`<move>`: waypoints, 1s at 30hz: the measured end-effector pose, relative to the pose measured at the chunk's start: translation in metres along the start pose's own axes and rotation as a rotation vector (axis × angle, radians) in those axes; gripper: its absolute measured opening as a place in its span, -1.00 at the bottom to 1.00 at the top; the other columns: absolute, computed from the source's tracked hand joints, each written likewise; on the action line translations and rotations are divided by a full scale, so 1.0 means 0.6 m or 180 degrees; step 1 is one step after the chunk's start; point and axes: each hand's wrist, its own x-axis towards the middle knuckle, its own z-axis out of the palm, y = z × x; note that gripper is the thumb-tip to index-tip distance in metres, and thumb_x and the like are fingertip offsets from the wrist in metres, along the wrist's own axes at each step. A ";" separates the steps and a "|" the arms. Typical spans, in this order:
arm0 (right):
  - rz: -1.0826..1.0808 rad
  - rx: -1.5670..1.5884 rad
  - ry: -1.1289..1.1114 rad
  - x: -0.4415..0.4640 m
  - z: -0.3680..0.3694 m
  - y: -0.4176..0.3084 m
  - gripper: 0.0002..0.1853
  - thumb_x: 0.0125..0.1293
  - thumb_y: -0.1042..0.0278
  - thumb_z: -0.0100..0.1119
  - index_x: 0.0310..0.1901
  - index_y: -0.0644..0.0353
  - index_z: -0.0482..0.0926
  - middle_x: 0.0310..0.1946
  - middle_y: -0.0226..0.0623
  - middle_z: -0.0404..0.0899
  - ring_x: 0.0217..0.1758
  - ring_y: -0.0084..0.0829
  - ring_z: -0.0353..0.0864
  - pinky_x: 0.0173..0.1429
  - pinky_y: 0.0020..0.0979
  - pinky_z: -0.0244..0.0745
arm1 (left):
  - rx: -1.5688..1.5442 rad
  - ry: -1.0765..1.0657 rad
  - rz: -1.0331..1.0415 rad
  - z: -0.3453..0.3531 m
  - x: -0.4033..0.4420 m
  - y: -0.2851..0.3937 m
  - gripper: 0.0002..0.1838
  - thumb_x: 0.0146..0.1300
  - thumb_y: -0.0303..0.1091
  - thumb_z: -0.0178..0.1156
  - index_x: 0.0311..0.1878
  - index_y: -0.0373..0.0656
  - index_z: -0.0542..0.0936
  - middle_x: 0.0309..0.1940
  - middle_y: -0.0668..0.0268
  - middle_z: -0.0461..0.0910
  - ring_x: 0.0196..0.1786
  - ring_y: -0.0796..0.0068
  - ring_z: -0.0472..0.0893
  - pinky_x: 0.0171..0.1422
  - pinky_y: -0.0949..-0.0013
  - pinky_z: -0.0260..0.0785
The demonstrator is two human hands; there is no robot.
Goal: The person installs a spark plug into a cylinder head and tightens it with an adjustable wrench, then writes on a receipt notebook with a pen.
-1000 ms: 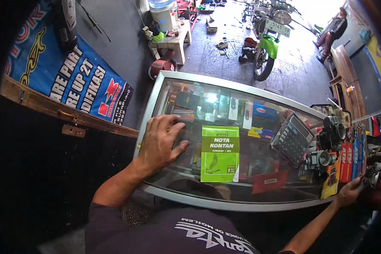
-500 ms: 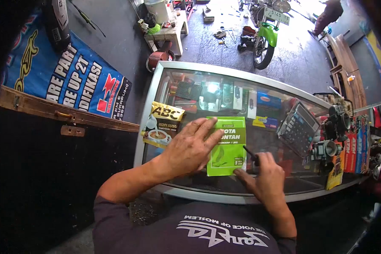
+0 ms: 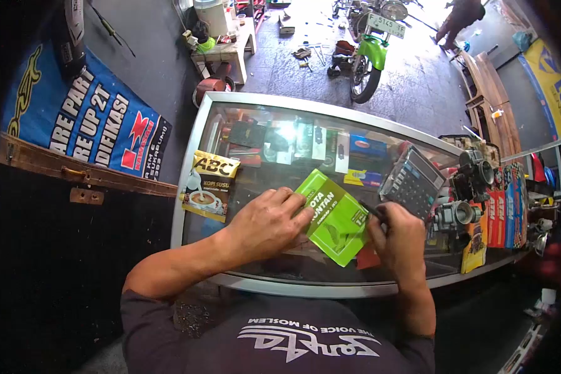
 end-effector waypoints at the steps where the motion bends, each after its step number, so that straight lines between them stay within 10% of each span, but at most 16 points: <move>1: 0.0037 0.0166 0.0017 0.008 -0.011 0.000 -0.81 0.27 0.32 0.37 -0.29 0.26 0.61 -0.33 -0.06 0.71 -0.32 0.10 0.71 -0.23 -0.06 0.59 | -0.0013 0.0077 0.0073 0.002 0.003 -0.003 -0.48 0.15 -0.13 0.50 0.08 -0.25 0.62 0.01 0.07 0.63 0.16 0.07 0.62 0.26 0.06 0.53; 6: 0.0555 0.2146 -0.0524 0.055 -0.045 -0.009 -0.69 0.46 0.21 0.25 -0.24 0.38 0.65 -0.55 -0.39 0.54 -0.47 -0.60 0.46 -0.35 -0.40 0.41 | 0.0100 0.0398 0.0530 0.017 0.006 -0.016 -0.54 0.10 -0.30 0.51 0.04 -0.26 0.63 -0.08 0.10 0.67 -0.01 0.12 0.70 0.11 0.14 0.62; 14: 0.0757 0.4018 -0.0779 0.090 -0.016 -0.017 -0.64 0.61 0.11 0.10 -0.14 0.30 0.61 -0.45 -0.39 0.63 -0.54 -0.79 0.37 -0.53 -0.60 0.21 | -0.0965 0.0978 0.0110 0.024 -0.009 -0.015 -0.71 0.07 -0.45 0.44 -0.11 -0.20 0.65 -0.20 0.15 0.69 -0.19 0.11 0.70 -0.08 0.18 0.61; 21: 0.0466 0.2370 -0.0132 0.049 0.016 0.033 -0.44 0.53 -0.13 0.16 0.05 0.37 0.57 -0.23 -0.14 0.72 -0.25 -0.41 0.70 -0.14 -0.37 0.59 | -0.2333 0.1376 -0.1468 0.020 -0.015 0.004 -0.88 0.34 -0.48 0.28 -0.16 -0.36 0.66 -0.42 0.12 0.70 -0.37 0.44 0.73 -0.28 0.32 0.56; 26: 0.0766 0.1419 -0.0579 0.020 0.007 0.026 -0.46 0.22 0.41 0.48 0.19 0.37 0.49 -0.16 0.05 0.72 -0.05 -0.12 0.79 0.05 -0.18 0.64 | -0.3207 0.1634 -0.2633 0.013 -0.019 0.013 -0.80 0.44 -0.41 0.22 -0.22 -0.41 0.63 -0.47 0.20 0.71 -0.46 0.53 0.69 -0.36 0.43 0.58; 30: 0.0781 0.1300 -0.0525 0.014 0.027 0.045 -0.53 0.26 0.46 0.41 0.17 0.36 0.51 -0.15 0.05 0.73 -0.04 -0.08 0.80 0.03 -0.18 0.64 | -0.3599 0.1440 -0.2965 -0.002 -0.032 0.015 -0.80 0.47 -0.41 0.20 -0.19 -0.41 0.65 -0.41 0.21 0.71 -0.39 0.54 0.70 -0.30 0.43 0.59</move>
